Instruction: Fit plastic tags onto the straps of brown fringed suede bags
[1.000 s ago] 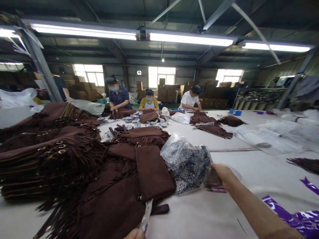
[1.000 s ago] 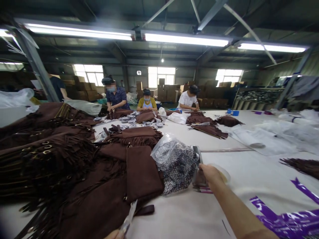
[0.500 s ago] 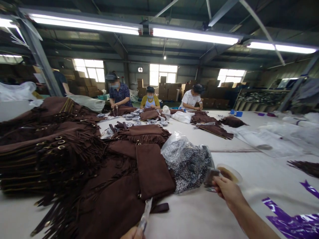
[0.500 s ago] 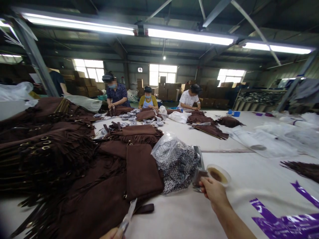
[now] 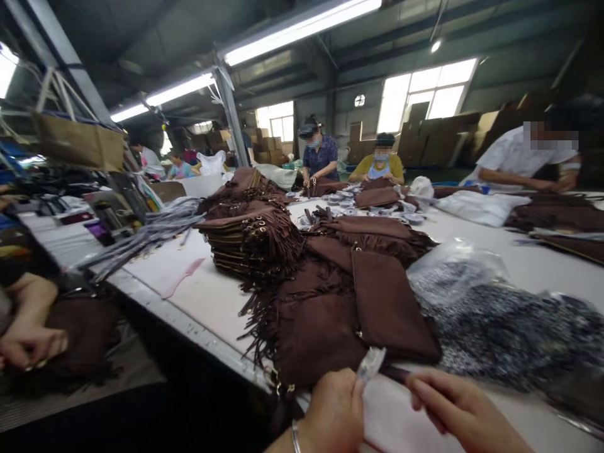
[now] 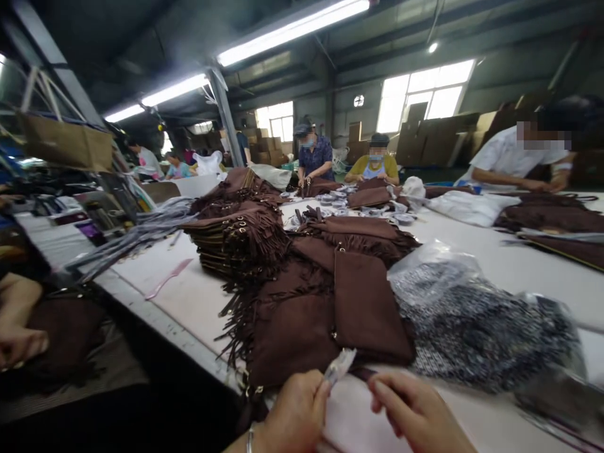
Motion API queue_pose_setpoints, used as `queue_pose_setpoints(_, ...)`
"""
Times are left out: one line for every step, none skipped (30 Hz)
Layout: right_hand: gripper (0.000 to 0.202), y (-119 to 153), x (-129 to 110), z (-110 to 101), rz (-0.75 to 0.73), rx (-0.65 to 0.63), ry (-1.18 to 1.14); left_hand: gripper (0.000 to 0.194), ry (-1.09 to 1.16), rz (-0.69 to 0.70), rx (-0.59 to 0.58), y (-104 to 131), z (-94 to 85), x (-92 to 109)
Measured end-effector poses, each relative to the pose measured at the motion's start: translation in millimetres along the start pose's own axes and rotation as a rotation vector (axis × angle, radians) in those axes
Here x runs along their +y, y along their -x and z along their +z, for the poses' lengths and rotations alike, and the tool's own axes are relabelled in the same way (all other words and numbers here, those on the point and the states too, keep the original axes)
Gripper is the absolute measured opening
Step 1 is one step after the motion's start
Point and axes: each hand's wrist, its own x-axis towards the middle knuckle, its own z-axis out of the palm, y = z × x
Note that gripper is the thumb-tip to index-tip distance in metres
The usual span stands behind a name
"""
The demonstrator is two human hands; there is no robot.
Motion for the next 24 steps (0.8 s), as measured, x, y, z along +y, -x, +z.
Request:
queue_pose_setpoints(0.043,-5.3,-14.1,12.3,0.011,-0.062,-0.032,0.033,0.001,0.034,0.006,1.5,-2.6,0.6)
queue_pose_setpoints(0.042,-11.9,-27.0,23.7,0.029,-0.089,-0.071,0.03,-0.005,0.06,0.008,2.6,-4.5,0.5)
queue_pose_setpoints(0.042,-18.7,-37.8,33.9,0.056,-0.115,-0.109,0.027,-0.019,0.084,-0.001,3.4,-5.7,-0.4)
queue_pose_setpoints(0.041,-24.8,-46.0,42.9,0.075,-0.133,-0.136,0.024,-0.041,0.108,-0.013,4.0,-6.1,-1.7)
queue_pose_setpoints(0.041,-29.7,-51.1,50.6,0.089,-0.142,-0.148,0.022,-0.07,0.134,-0.025,4.5,-5.8,-3.2)
queue_pose_setpoints(0.04,-33.2,-53.2,56.8,0.096,-0.145,-0.141,0.022,-0.107,0.155,-0.03,4.8,-5.0,-4.9)
queue_pose_setpoints(0.04,-35.2,-52.7,61.6,0.1,-0.138,-0.114,0.023,-0.147,0.17,-0.03,4.8,-4.0,-6.5)
queue_pose_setpoints(0.039,-36.0,-50.1,65.4,0.11,-0.119,-0.072,0.024,-0.19,0.177,-0.029,4.7,-2.9,-8.0)
queue_pose_setpoints(0.039,-35.8,-46.3,68.1,0.132,-0.092,-0.022,0.026,-0.231,0.175,-0.026,4.5,-1.8,-9.2)
queue_pose_setpoints(0.038,-35.0,-41.9,70.1,0.165,-0.063,0.027,0.026,-0.269,0.167,-0.025,4.2,-0.8,-10.1)
queue_pose_setpoints(0.037,-33.8,-37.8,71.6,0.198,-0.037,0.066,0.026,-0.298,0.156,-0.022,4.0,0.1,-10.6)
queue_pose_setpoints(0.037,-32.5,-34.4,72.7,0.227,-0.021,0.093,0.026,-0.319,0.149,-0.021,3.9,0.9,-11.0)
queue_pose_setpoints(0.037,-31.4,-32.1,73.5,0.241,-0.012,0.11,0.026,-0.331,0.147,-0.018,4.2,1.8,-11.3)
queue_pose_setpoints(0.037,-30.5,-30.9,74.0,0.243,-0.007,0.119,0.026,-0.335,0.146,-0.009,4.6,2.9,-11.8)
queue_pose_setpoints(0.037,-30.1,-30.7,74.2,0.236,-0.005,0.125,0.026,-0.332,0.145,0.012,5.4,4.1,-12.4)
queue_pose_setpoints(0.037,-30.0,-31.3,74.2,0.231,-0.003,0.128,0.027,-0.326,0.148,0.045,6.3,5.6,-13.4)
queue_pose_setpoints(0.037,-30.3,-32.5,74.0,0.233,0.0,0.132,0.028,-0.324,0.158,0.085,7.2,7.2,-14.6)
queue_pose_setpoints(0.036,-30.7,-33.9,73.6,0.239,0.002,0.136,0.031,-0.337,0.18,0.12,8.1,8.9,-16.1)
queue_pose_setpoints(0.035,-31.2,-35.1,73.1,0.243,0.002,0.139,0.035,-0.369,0.212,0.151,8.8,10.5,-17.4)
queue_pose_setpoints(0.034,-31.7,-36.0,72.6,0.247,0.001,0.14,0.04,-0.421,0.253,0.169,9.2,11.8,-18.6)
queue_pose_setpoints(0.034,-32.0,-36.3,72.2,0.245,0.001,0.141,0.045,-0.481,0.294,0.176,9.2,12.6,-19.3)
queue_pose_setpoints(0.035,-32.2,-36.0,71.9,0.241,0.0,0.139,0.045,-0.535,0.324,0.175,8.9,12.7,-19.4)
queue_pose_setpoints(0.035,-32.0,-35.2,71.7,0.233,-0.002,0.132,0.04,-0.574,0.337,0.173,8.4,12.0,-18.8)
queue_pose_setpoints(0.035,-31.4,-33.9,71.7,0.222,-0.007,0.119,0.034,-0.59,0.336,0.17,7.7,10.5,-17.6)
